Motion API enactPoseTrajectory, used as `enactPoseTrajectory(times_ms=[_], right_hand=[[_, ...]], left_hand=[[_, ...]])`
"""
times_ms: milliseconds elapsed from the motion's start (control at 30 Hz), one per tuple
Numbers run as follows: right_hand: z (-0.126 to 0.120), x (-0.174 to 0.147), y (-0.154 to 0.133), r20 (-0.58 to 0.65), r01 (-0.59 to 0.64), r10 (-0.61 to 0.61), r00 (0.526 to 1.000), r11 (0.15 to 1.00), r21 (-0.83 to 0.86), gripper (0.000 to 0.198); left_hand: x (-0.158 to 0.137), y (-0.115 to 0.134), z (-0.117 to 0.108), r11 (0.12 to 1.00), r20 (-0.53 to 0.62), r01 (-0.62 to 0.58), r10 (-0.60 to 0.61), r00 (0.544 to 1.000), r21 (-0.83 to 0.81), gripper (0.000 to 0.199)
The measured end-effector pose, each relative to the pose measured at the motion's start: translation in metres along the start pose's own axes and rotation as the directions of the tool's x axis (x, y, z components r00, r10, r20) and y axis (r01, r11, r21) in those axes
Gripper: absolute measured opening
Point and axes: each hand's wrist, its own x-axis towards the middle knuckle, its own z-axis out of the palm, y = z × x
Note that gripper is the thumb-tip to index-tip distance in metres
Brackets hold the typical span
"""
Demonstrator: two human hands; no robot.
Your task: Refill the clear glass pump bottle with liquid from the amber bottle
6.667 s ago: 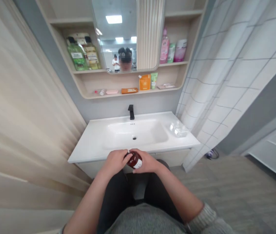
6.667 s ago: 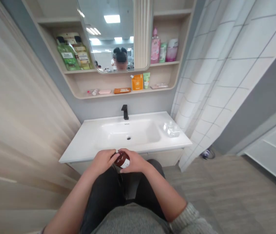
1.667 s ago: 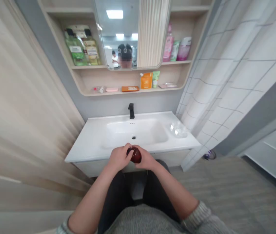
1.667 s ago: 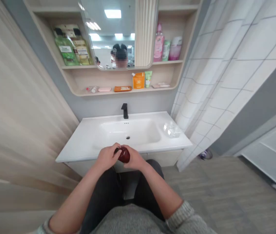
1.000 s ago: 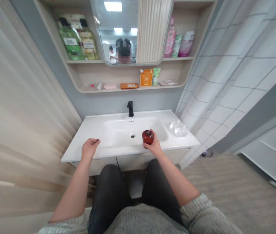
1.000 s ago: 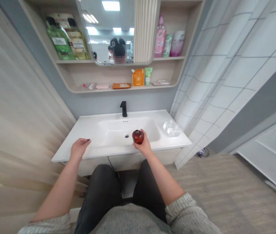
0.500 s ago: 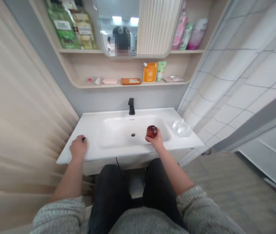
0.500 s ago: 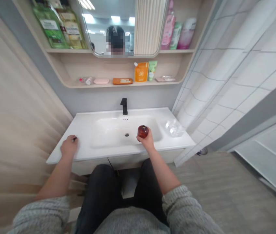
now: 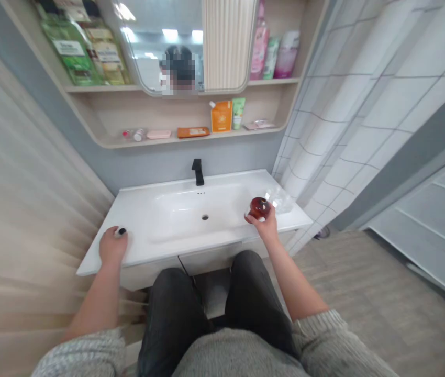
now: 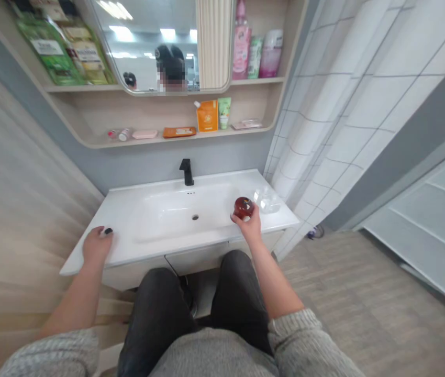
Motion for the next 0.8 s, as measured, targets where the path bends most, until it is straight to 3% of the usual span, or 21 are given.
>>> enactPoseTrajectory(times_ms=[100, 267, 533, 667, 800], right_hand=[[-0.025, 0.004, 0.002, -0.009, 0.025, -0.025, 1.0, 1.0, -0.008, 0.103], [-0.04, 0.009, 0.007, -0.02, 0.038, -0.04, 0.999, 0.996, -0.082, 0.1], [-0.079, 0.018, 0.035, -0.166, -0.01, -0.024, 0.986, 0.98, -0.201, 0.102], [-0.077, 0.02, 0.04, -0.141, -0.02, -0.014, 0.99, 0.972, -0.235, 0.099], [-0.067, 0.025, 0.038, -0.2, -0.005, -0.067, 0.977, 0.94, -0.341, 0.095]], left_hand=[[-0.001, 0.0, 0.0, 0.999, -0.039, 0.032, -0.033, 0.999, -0.023, 0.062], [-0.004, 0.003, -0.004, 0.998, -0.046, 0.036, -0.038, 0.998, -0.047, 0.057], [-0.004, 0.003, -0.006, 0.999, -0.031, 0.034, -0.034, 0.999, -0.023, 0.047], [-0.002, 0.0, -0.003, 0.999, -0.038, 0.023, -0.024, 0.999, -0.025, 0.05], [-0.004, 0.002, -0.005, 0.999, -0.04, 0.021, -0.022, 0.999, -0.026, 0.049]])
